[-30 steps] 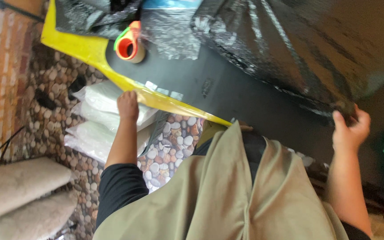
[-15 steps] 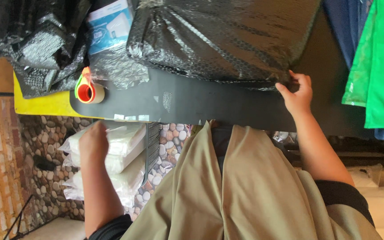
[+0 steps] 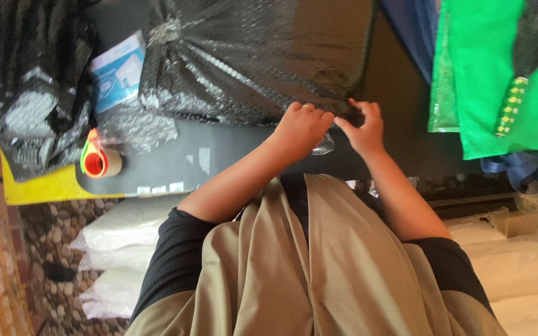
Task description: Wrap items in bubble wrap and clean a green storage bag with a duster
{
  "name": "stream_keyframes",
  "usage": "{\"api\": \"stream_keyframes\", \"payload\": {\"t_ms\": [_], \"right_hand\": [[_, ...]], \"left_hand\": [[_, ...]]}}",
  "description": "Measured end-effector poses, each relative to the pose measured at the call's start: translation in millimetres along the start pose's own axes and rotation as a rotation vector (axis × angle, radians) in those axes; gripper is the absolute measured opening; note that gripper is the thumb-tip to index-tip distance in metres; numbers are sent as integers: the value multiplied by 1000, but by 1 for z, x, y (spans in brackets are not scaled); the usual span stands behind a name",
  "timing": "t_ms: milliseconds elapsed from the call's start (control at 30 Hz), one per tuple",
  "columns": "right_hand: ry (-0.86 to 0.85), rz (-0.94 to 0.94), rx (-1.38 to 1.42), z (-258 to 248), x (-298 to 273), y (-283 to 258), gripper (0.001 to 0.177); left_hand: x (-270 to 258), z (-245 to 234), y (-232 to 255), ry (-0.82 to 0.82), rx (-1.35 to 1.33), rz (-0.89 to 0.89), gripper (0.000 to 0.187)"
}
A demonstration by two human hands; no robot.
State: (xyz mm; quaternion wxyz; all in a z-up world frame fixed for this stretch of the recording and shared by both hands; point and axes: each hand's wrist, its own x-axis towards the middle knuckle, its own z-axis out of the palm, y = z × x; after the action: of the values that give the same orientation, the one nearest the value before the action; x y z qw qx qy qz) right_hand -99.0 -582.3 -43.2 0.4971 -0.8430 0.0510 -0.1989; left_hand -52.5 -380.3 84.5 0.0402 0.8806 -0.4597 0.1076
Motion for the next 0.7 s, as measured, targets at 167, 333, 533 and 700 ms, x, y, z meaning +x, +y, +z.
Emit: {"api": "stream_keyframes", "payload": {"t_ms": [167, 333, 533, 700], "right_hand": [[-31, 126, 85, -4, 1, -6, 54], [-42, 121, 86, -2, 2, -2, 59], [-27, 100, 118, 1, 2, -2, 57], [-24, 92, 120, -4, 2, -11, 56]], "left_hand": [[25, 14, -10, -162, 75, -16, 61], [35, 14, -20, -165, 109, -14, 76], [36, 11, -24, -162, 147, -72, 75], [40, 4, -26, -240, 77, -63, 82]]}}
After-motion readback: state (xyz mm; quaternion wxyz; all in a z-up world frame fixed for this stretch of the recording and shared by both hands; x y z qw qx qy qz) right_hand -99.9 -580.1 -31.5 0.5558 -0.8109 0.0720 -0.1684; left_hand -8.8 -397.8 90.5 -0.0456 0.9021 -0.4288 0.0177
